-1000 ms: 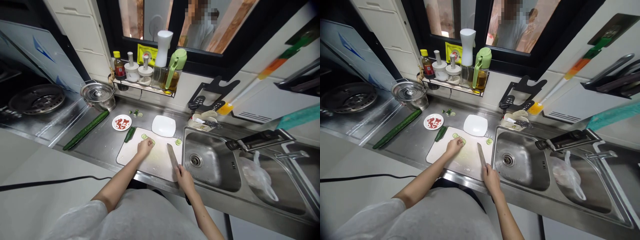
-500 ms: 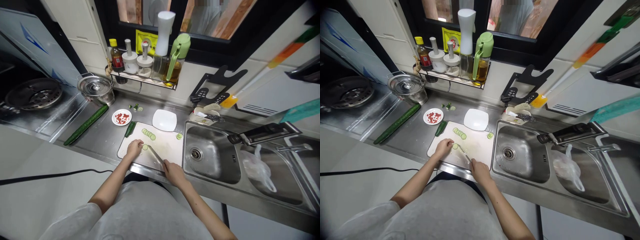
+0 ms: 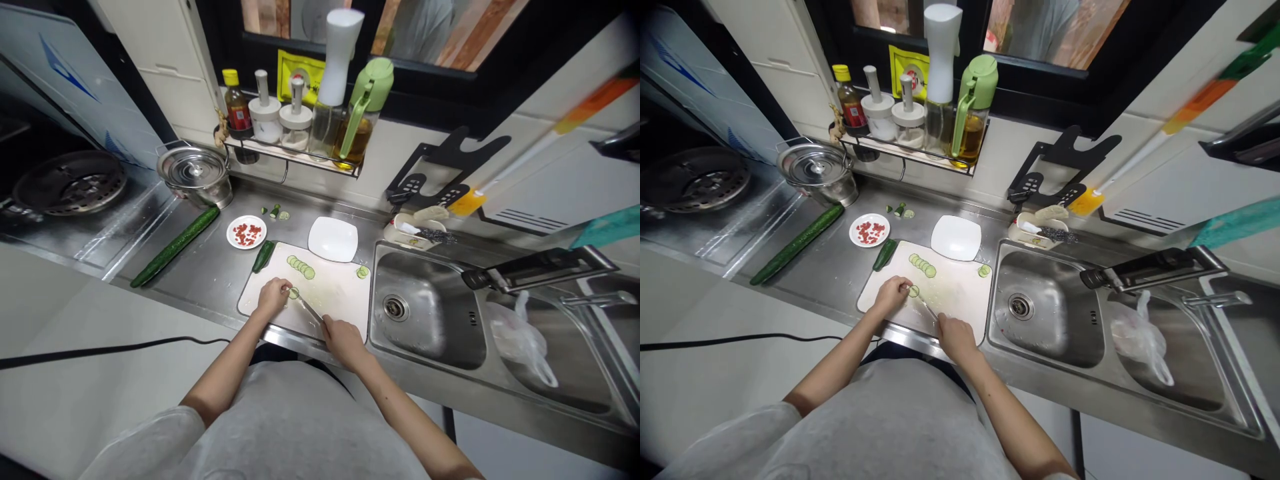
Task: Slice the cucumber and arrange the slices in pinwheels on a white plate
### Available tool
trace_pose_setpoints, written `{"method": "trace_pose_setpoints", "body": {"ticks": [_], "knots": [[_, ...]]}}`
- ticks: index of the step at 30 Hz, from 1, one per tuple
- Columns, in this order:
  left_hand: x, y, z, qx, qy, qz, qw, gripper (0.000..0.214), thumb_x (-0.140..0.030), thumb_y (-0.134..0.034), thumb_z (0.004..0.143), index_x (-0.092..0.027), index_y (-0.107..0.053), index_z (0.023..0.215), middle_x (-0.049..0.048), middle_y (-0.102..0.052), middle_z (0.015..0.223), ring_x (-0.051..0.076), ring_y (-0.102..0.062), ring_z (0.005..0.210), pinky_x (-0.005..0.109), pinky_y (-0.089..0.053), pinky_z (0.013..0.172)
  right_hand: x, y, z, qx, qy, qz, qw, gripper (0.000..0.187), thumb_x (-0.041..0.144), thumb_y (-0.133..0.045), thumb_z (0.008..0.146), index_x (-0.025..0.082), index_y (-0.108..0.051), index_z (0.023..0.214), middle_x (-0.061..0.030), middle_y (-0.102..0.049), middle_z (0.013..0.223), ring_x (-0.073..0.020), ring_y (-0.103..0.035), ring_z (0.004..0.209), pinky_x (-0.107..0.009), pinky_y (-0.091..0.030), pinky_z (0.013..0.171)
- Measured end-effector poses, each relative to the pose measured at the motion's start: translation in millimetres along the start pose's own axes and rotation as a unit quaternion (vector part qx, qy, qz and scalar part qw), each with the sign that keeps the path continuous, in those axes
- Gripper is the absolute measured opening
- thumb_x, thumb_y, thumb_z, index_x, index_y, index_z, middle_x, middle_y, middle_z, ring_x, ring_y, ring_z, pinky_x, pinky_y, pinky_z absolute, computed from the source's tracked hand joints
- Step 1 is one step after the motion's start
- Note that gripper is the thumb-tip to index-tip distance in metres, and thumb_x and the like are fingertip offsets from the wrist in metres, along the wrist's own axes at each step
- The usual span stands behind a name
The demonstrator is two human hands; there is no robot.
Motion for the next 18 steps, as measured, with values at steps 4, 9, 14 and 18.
{"method": "trace_pose_setpoints", "body": {"ticks": [4,9,14,18], "knots": [[-0.8,0.6,0.0,0.005,-0.001,0.000,1.000,0.025,-0.016,-0.055,0.078,-0.024,-0.070,0.096,0.0019,-0.065,0.092,0.016,-0.060,0.088,0.027,-0.043,0.082,2.5,0.9,-0.8,-0.001,-0.001,-0.004,1.000,0.031,0.029,-0.026,0.098,0.019,-0.054,0.106,-0.0111,-0.069,0.088,-0.0228,-0.065,0.084,-0.029,-0.036,0.066],[-1.6,1.8,-0.5,0.006,0.001,0.002,1.000,0.024,-0.018,-0.055,0.078,-0.025,-0.070,0.095,0.0014,-0.066,0.093,0.016,-0.060,0.088,0.027,-0.043,0.082,6.1,1.2,-0.3,0.001,-0.013,-0.008,1.000,0.029,0.028,-0.027,0.098,0.018,-0.053,0.106,-0.0110,-0.069,0.087,-0.0229,-0.066,0.085,-0.029,-0.036,0.066],[-2.4,3.6,0.4,0.017,0.001,0.013,1.000,0.025,-0.017,-0.055,0.078,-0.026,-0.070,0.097,0.0010,-0.066,0.093,0.016,-0.059,0.091,0.028,-0.042,0.084,7.1,1.7,0.7,0.012,-0.014,-0.007,1.000,0.028,0.027,-0.028,0.097,0.018,-0.053,0.108,-0.0117,-0.069,0.088,-0.0231,-0.065,0.086,-0.029,-0.037,0.067],[-3.0,5.4,1.3,0.027,0.003,0.012,1.000,0.026,-0.017,-0.055,0.078,-0.026,-0.070,0.097,0.0012,-0.066,0.094,0.017,-0.059,0.092,0.028,-0.042,0.085,6.8,1.0,2.3,0.017,-0.010,-0.012,1.000,0.027,0.025,-0.030,0.096,0.018,-0.053,0.108,-0.0121,-0.069,0.090,-0.0231,-0.065,0.087,-0.029,-0.038,0.068]]}}
Point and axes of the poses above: each hand's wrist, its own z-axis towards the middle knuckle, its own y-axis out of the back of the hand, x = y × z, the point moved 2 cm from there along z, towards the middle knuckle
